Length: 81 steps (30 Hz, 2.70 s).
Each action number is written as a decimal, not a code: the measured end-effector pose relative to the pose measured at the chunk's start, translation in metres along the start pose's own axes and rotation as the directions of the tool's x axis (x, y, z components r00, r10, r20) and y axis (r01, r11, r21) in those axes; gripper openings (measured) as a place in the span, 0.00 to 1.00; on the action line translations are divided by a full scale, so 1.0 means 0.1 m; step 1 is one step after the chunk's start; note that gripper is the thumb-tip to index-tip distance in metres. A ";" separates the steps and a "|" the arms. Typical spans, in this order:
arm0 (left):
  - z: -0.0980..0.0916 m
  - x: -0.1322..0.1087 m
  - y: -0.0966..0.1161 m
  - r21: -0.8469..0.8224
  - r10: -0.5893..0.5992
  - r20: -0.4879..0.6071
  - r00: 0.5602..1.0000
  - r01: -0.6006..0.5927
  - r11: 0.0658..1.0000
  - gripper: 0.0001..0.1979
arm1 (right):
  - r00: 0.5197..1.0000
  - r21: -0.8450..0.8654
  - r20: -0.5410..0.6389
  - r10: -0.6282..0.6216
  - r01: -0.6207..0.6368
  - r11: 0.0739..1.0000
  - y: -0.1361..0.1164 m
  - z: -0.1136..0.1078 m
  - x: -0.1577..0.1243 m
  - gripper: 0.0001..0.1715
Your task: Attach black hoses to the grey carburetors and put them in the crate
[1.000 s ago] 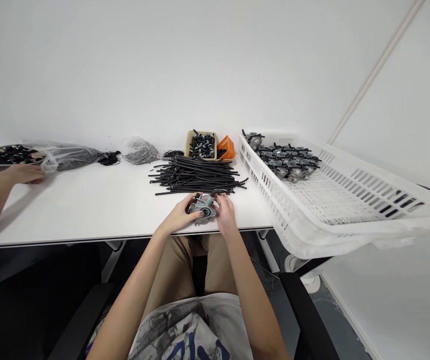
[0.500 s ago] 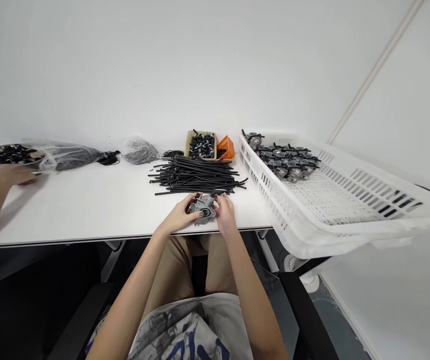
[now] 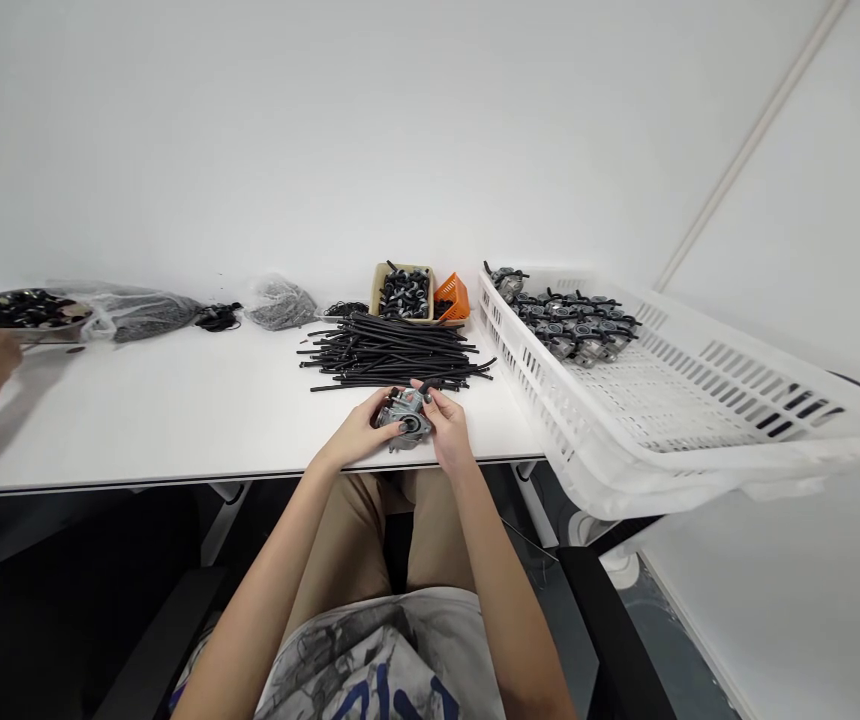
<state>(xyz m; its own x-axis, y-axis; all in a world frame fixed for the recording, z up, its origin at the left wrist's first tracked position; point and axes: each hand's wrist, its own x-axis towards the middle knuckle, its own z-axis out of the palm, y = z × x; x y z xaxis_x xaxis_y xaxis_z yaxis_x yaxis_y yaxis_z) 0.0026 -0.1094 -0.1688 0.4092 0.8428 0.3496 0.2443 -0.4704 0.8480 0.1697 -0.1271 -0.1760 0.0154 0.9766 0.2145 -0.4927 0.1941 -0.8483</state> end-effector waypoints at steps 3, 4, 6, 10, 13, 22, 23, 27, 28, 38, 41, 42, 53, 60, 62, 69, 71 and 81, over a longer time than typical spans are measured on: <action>0.00 0.00 -0.01 -0.014 0.010 0.005 1.000 -0.010 1.000 0.30 | 0.998 -0.039 -0.019 -0.056 0.055 0.998 0.05 -0.02 0.03 0.20; 0.00 0.01 -0.02 -0.022 0.013 0.007 1.000 -0.013 1.000 0.31 | 0.997 -0.047 -0.028 -0.071 0.070 0.996 0.06 -0.02 0.04 0.20; 0.01 0.01 -0.03 -0.034 0.013 0.010 1.000 -0.012 0.999 0.32 | 0.995 -0.055 -0.041 -0.090 0.088 0.995 0.07 -0.03 0.06 0.21; 0.01 0.01 -0.02 -0.031 -0.013 0.002 1.000 0.013 0.999 0.33 | 0.997 -0.055 -0.031 -0.075 0.073 0.996 0.04 -0.01 0.03 0.22; 0.01 0.01 -0.01 -0.027 -0.006 0.002 1.000 0.007 1.000 0.31 | 0.999 -0.050 0.019 -0.047 0.048 0.998 0.01 0.00 0.01 0.22; 0.01 0.02 -0.05 0.010 -0.076 -0.027 0.997 0.076 0.997 0.34 | 0.988 -0.069 -0.084 -0.128 0.123 0.990 0.04 0.01 0.03 0.18; 0.01 0.02 -0.05 0.011 -0.082 -0.025 0.996 0.082 0.997 0.34 | 0.992 -0.059 -0.064 -0.112 0.108 0.992 0.04 0.01 0.02 0.18; 0.01 0.01 -0.04 0.004 -0.077 -0.010 0.997 0.077 0.997 0.33 | 0.997 -0.072 -0.006 -0.074 0.073 0.995 0.02 -0.01 0.01 0.21; 0.01 0.01 -0.04 -0.002 -0.073 -0.008 0.997 0.073 0.997 0.33 | 0.997 -0.087 -0.010 -0.082 0.081 0.993 0.02 -0.02 0.01 0.21; 0.01 0.01 -0.05 -0.020 -0.051 -0.005 0.999 0.051 0.998 0.32 | 0.994 -0.133 0.009 -0.110 0.110 0.985 0.05 -0.04 0.02 0.20; 0.01 0.02 -0.04 -0.025 -0.043 -0.007 0.999 0.042 0.999 0.32 | 0.993 -0.167 0.017 -0.117 0.119 0.979 0.06 -0.05 0.02 0.20; 0.01 0.02 -0.04 -0.022 -0.049 -0.009 0.999 0.048 0.999 0.32 | 0.993 -0.178 0.006 -0.121 0.120 0.977 0.07 -0.06 0.03 0.20; 0.00 0.00 0.02 0.008 -0.058 0.020 0.998 0.058 0.998 0.23 | 0.998 -0.054 -0.026 -0.065 0.064 0.996 -0.01 0.00 -0.02 0.21; 0.00 0.01 0.00 -0.014 -0.045 0.016 0.999 0.045 0.999 0.23 | 0.976 0.032 -0.181 -0.121 0.129 0.991 0.04 -0.03 0.05 0.19; 0.00 0.01 -0.01 -0.023 -0.040 0.018 0.999 0.041 0.999 0.24 | 0.975 0.024 -0.182 -0.130 0.136 0.990 0.06 -0.04 0.06 0.19; 0.00 0.02 -0.03 -0.012 -0.061 0.028 0.998 0.061 0.998 0.25 | 0.984 0.065 -0.115 -0.133 0.141 0.988 0.09 -0.08 0.04 0.15; 0.00 0.02 -0.03 -0.004 -0.061 0.028 0.998 0.061 0.998 0.26 | 0.987 0.085 -0.082 -0.135 0.142 0.986 0.09 -0.08 0.04 0.12; 0.00 0.02 -0.02 -0.026 -0.057 0.025 0.998 0.058 0.998 0.28 | 0.992 0.176 0.006 -0.125 0.122 0.977 0.08 -0.09 0.03 0.11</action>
<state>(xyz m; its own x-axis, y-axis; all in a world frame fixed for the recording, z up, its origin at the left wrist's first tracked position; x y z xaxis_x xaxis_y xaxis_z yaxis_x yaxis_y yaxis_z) 0.0027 -0.1070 -0.1699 0.4161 0.8616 0.2907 0.2443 -0.4138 0.8770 0.1734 -0.1223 -0.1864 0.0714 0.9442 0.3215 -0.6324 0.2922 -0.7174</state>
